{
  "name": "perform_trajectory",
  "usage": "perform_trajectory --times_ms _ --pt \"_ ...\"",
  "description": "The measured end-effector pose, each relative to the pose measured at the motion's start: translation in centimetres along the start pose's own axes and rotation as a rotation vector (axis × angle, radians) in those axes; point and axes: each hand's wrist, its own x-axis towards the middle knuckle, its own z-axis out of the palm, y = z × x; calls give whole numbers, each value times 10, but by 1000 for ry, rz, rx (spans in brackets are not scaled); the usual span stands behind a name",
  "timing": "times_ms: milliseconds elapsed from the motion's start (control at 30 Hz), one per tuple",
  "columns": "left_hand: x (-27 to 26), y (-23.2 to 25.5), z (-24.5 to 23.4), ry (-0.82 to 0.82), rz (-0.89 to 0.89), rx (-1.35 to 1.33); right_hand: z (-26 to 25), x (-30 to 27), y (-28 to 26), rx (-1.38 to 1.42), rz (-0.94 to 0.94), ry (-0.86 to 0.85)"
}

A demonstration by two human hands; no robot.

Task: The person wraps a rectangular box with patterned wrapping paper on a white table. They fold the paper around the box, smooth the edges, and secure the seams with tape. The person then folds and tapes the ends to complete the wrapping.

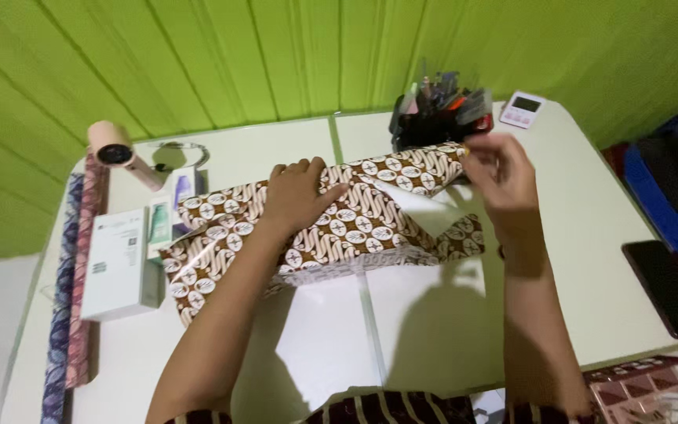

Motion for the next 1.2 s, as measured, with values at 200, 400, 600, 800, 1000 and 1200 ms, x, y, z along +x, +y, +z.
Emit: perform_trajectory --times_ms 200,400,600,800,1000,1200 --pt "-1 0 0 50 21 -11 -37 -73 77 -58 277 -205" --pt "1 3 -3 -8 4 53 -70 -95 143 -109 540 -238" --pt "2 1 0 -23 8 77 -70 -88 151 57 587 -220" --pt "4 0 1 -21 14 62 -52 -53 103 71 353 -198" --pt "0 2 -1 4 0 37 -32 -24 100 33 251 -129" --pt "2 3 -4 -54 -18 20 -28 -14 103 57 384 -194"
